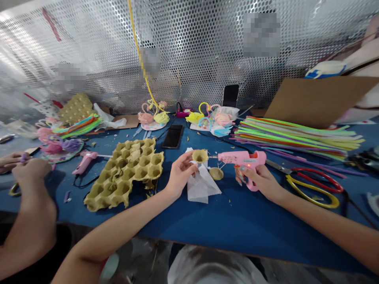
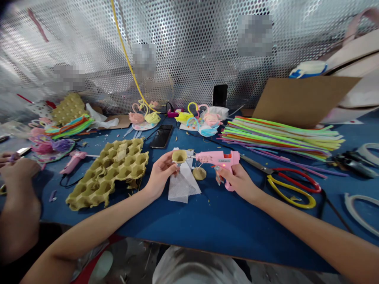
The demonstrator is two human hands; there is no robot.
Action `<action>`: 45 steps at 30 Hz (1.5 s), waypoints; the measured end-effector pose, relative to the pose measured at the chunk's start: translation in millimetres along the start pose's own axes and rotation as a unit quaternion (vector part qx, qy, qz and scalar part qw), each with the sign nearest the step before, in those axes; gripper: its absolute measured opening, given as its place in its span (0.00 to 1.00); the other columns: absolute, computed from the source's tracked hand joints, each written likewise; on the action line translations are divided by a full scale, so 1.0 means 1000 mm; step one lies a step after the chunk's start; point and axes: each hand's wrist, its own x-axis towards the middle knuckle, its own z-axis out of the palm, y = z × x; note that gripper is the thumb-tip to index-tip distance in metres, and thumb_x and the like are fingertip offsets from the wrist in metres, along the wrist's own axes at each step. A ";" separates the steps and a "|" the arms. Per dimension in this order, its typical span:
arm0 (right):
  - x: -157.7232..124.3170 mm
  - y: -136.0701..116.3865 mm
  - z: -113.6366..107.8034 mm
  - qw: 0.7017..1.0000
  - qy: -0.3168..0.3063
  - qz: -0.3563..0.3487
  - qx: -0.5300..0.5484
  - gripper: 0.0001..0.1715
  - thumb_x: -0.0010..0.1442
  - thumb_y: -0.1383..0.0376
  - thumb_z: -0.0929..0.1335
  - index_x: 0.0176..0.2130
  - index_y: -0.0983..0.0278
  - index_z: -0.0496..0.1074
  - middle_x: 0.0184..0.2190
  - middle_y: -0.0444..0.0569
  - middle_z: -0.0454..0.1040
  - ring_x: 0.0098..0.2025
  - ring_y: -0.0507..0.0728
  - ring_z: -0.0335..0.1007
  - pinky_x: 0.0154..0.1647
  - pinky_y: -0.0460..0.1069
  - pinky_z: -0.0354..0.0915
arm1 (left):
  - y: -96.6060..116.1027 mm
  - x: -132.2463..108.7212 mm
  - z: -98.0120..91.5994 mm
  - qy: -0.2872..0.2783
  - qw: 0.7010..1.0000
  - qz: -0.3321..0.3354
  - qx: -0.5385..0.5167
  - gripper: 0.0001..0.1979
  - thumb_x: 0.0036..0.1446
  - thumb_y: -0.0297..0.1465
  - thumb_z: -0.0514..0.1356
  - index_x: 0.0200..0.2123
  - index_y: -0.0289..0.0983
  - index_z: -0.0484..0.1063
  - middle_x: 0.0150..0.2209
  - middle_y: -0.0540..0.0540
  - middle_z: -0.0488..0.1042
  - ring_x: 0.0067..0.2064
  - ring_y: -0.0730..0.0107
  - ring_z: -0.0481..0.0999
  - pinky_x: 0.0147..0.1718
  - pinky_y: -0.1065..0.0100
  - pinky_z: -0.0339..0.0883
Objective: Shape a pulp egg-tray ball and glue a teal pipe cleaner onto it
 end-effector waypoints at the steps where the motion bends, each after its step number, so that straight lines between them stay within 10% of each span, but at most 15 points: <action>1: 0.000 0.000 0.000 1.000 0.001 -0.001 0.003 0.32 0.60 0.40 0.69 0.24 0.63 0.68 0.21 0.46 0.69 0.23 0.53 0.66 0.26 0.50 0.63 | 0.000 0.000 0.000 0.000 1.000 -0.001 0.002 0.23 0.55 0.33 0.70 0.55 0.40 0.75 0.46 0.43 0.80 0.29 0.77 0.72 0.27 0.73 0.66; 45: 0.000 0.007 0.001 0.999 0.004 -0.013 0.041 0.28 0.62 0.43 0.70 0.25 0.61 0.65 0.17 0.42 0.63 0.22 0.53 0.63 0.25 0.51 0.65 | 0.001 -0.001 0.001 -0.029 1.000 -0.002 -0.007 0.25 0.54 0.35 0.71 0.55 0.40 0.76 0.47 0.42 0.80 0.29 0.76 0.71 0.26 0.72 0.66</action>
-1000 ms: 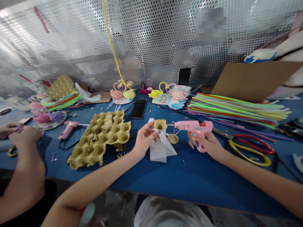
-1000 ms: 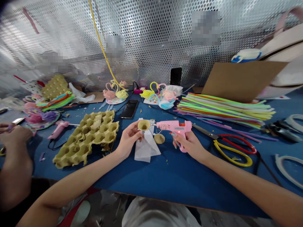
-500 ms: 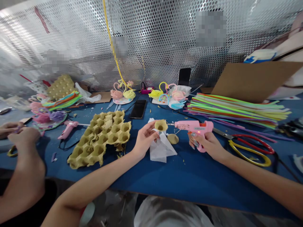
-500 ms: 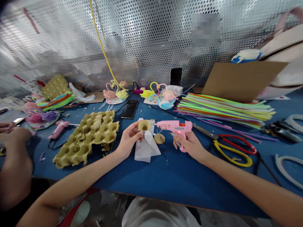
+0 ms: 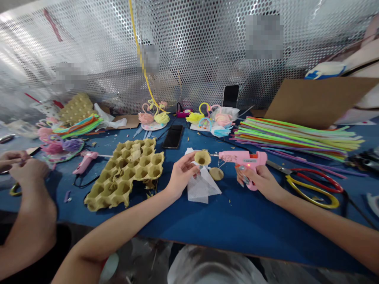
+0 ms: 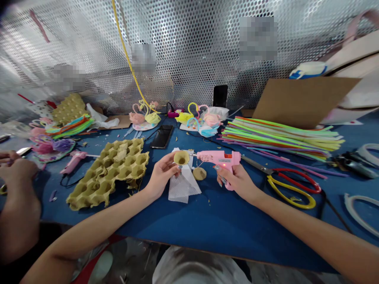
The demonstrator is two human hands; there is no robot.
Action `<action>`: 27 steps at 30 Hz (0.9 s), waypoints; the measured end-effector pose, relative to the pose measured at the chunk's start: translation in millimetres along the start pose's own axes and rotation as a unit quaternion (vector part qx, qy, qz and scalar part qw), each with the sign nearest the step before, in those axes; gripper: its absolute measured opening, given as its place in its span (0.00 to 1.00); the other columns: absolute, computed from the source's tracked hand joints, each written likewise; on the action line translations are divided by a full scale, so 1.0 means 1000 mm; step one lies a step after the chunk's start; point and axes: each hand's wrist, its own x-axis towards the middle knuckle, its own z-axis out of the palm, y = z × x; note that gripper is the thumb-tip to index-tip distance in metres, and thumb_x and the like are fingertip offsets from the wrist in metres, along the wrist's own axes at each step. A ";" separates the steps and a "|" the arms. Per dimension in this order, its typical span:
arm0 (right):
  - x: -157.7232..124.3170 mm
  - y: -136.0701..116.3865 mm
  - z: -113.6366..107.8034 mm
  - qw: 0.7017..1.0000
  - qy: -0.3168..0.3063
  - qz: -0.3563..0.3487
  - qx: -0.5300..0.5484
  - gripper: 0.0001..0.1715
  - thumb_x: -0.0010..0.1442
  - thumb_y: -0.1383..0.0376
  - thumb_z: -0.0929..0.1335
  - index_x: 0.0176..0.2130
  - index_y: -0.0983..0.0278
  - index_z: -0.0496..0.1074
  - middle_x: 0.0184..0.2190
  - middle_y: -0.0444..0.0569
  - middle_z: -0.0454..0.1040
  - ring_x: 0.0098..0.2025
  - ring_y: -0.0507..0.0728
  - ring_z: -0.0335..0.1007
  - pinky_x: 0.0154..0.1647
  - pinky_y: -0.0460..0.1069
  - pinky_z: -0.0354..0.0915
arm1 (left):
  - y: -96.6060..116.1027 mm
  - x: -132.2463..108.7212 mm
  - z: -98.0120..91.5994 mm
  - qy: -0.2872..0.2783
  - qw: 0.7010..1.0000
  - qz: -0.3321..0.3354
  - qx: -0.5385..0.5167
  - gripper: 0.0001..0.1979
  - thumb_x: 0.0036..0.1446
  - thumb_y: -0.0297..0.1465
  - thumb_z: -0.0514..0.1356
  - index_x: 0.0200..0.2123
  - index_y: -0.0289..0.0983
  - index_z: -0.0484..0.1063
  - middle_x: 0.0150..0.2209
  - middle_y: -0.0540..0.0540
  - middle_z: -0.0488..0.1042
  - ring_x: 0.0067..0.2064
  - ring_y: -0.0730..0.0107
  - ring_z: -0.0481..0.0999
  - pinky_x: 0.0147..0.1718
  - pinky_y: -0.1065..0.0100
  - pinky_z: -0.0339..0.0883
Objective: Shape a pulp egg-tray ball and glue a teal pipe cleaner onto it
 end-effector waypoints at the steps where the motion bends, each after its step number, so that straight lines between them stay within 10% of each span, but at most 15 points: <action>1: 0.000 0.000 0.000 1.000 0.000 0.002 -0.002 0.28 0.62 0.43 0.70 0.25 0.61 0.65 0.17 0.42 0.63 0.22 0.53 0.64 0.25 0.51 0.65 | 0.000 0.000 0.000 -0.001 1.000 0.001 -0.001 0.25 0.54 0.35 0.71 0.55 0.40 0.76 0.47 0.42 0.80 0.29 0.76 0.71 0.26 0.72 0.66; 27: 0.001 0.003 0.001 1.000 0.000 -0.004 0.017 0.29 0.63 0.45 0.70 0.22 0.61 0.64 0.18 0.41 0.61 0.21 0.52 0.61 0.24 0.51 0.64 | 0.001 0.000 0.000 -0.017 1.000 -0.011 0.011 0.25 0.54 0.36 0.71 0.56 0.40 0.77 0.41 0.43 0.81 0.29 0.73 0.71 0.26 0.71 0.66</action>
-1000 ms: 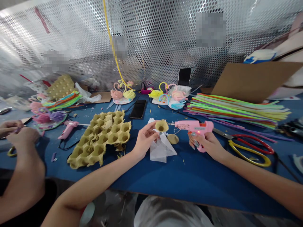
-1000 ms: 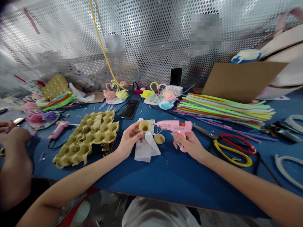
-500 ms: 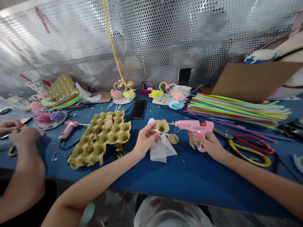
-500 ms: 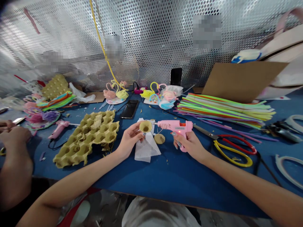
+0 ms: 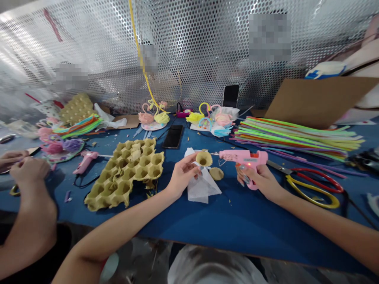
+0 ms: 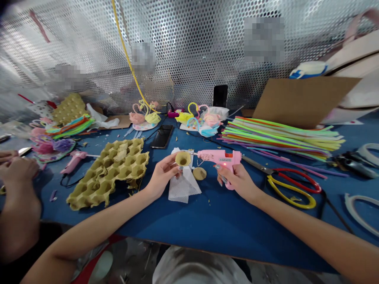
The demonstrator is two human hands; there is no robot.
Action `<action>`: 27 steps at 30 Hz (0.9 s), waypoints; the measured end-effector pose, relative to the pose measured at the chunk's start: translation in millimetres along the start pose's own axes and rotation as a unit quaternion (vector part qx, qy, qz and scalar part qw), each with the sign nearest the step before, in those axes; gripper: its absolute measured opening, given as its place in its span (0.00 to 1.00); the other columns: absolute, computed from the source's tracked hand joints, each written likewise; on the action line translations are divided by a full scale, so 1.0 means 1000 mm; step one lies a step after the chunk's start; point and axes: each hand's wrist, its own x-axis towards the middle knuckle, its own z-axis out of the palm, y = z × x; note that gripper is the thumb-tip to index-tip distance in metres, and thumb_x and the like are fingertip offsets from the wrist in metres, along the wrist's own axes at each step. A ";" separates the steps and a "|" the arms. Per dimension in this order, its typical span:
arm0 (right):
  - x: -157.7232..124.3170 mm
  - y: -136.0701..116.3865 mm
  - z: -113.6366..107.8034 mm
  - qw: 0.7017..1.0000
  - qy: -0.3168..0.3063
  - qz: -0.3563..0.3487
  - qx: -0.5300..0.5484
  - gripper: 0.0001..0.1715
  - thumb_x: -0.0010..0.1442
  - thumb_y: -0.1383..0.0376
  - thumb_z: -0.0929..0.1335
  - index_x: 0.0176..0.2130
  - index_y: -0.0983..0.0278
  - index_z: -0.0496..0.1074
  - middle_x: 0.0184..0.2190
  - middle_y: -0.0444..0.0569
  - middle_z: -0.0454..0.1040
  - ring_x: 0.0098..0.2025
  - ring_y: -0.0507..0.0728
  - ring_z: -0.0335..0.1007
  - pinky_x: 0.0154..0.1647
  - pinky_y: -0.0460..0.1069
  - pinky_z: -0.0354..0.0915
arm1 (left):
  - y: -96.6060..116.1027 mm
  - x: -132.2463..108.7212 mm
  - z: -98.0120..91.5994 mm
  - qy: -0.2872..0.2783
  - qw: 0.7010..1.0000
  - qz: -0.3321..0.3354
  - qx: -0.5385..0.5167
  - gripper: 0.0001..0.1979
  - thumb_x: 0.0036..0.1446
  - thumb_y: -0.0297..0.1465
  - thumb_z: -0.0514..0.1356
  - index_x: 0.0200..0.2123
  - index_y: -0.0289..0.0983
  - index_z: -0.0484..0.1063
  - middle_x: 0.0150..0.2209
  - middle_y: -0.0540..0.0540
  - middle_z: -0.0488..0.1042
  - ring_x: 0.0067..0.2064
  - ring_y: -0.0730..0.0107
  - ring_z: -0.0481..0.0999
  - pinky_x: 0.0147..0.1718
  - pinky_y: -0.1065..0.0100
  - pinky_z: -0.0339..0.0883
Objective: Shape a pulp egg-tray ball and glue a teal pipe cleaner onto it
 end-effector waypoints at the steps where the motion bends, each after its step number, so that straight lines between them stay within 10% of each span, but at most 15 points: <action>1: 0.000 0.000 0.000 1.000 0.003 0.000 -0.001 0.29 0.63 0.45 0.70 0.22 0.61 0.65 0.18 0.41 0.62 0.21 0.52 0.62 0.24 0.51 0.64 | 0.000 0.000 0.000 -0.001 1.000 0.000 0.000 0.25 0.54 0.36 0.71 0.56 0.40 0.77 0.41 0.43 0.80 0.29 0.73 0.71 0.26 0.71 0.66; 27: 0.000 -0.014 0.003 1.000 0.013 0.011 0.018 0.25 0.60 0.46 0.73 0.31 0.65 0.76 0.24 0.47 0.71 0.22 0.50 0.63 0.24 0.48 0.67 | 0.005 -0.001 0.002 -0.027 1.000 -0.001 0.003 0.28 0.57 0.36 0.69 0.61 0.39 0.74 0.39 0.43 0.79 0.30 0.76 0.68 0.26 0.73 0.65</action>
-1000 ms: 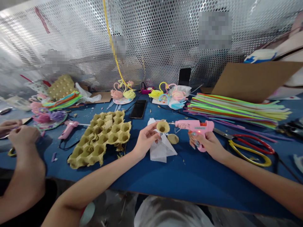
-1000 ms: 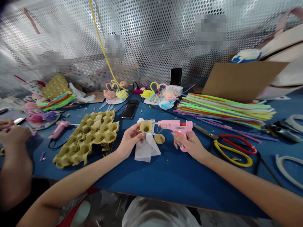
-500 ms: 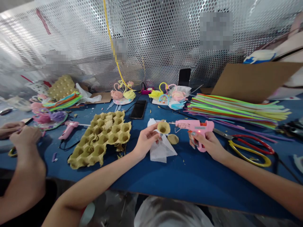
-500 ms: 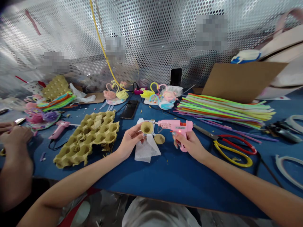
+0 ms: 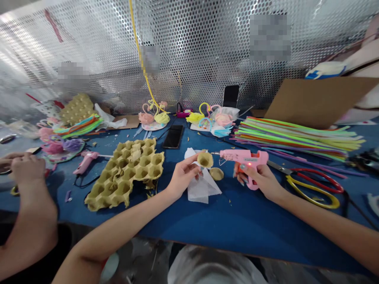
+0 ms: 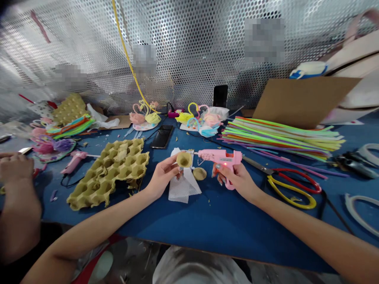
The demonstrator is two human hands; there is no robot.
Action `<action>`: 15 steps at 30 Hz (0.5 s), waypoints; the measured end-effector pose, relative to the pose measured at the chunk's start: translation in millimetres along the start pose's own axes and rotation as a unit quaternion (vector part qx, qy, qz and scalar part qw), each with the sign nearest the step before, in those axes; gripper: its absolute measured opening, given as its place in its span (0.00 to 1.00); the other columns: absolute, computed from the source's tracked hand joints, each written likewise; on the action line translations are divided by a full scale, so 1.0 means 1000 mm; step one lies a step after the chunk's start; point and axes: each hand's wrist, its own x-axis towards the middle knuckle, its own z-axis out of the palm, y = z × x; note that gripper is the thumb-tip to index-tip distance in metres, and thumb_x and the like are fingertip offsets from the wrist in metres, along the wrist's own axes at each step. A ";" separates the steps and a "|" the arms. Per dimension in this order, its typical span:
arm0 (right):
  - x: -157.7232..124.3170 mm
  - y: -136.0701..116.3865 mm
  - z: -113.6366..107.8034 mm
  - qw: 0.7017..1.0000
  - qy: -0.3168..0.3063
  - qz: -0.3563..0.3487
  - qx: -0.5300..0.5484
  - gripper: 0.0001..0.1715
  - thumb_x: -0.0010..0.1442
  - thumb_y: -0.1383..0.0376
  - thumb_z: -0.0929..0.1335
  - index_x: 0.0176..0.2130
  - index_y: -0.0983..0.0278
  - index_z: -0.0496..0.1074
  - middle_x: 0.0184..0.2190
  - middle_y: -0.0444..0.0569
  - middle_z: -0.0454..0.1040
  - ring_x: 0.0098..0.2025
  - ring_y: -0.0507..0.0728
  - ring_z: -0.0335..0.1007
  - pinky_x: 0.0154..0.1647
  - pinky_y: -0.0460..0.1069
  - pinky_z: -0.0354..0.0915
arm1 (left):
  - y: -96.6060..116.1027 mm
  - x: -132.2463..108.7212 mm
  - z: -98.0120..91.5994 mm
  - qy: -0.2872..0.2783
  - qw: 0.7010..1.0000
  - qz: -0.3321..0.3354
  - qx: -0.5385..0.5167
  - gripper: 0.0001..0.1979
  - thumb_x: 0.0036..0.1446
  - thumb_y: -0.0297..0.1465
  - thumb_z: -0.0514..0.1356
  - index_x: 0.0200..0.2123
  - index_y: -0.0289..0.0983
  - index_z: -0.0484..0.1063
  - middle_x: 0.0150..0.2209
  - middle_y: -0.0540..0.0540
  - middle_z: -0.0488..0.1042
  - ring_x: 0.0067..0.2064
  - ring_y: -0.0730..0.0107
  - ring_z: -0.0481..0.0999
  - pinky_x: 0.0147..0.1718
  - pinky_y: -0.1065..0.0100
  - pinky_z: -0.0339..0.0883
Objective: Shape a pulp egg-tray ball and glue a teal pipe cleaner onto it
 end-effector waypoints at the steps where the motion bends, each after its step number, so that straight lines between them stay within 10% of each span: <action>1: 0.000 -0.001 0.000 1.000 0.000 0.000 0.001 0.25 0.60 0.46 0.73 0.31 0.65 0.76 0.24 0.47 0.72 0.22 0.50 0.63 0.24 0.48 0.67 | 0.000 0.000 0.000 -0.001 1.000 0.000 0.000 0.28 0.57 0.36 0.69 0.61 0.40 0.73 0.39 0.44 0.79 0.30 0.76 0.68 0.26 0.73 0.65; 15: 0.000 0.002 -0.003 0.999 0.016 0.020 -0.039 0.30 0.56 0.40 0.72 0.27 0.64 0.73 0.22 0.46 0.71 0.21 0.51 0.67 0.23 0.48 0.63 | -0.004 0.001 -0.002 -0.007 1.000 0.006 0.015 0.27 0.56 0.36 0.69 0.59 0.39 0.75 0.36 0.45 0.78 0.29 0.76 0.67 0.26 0.73 0.65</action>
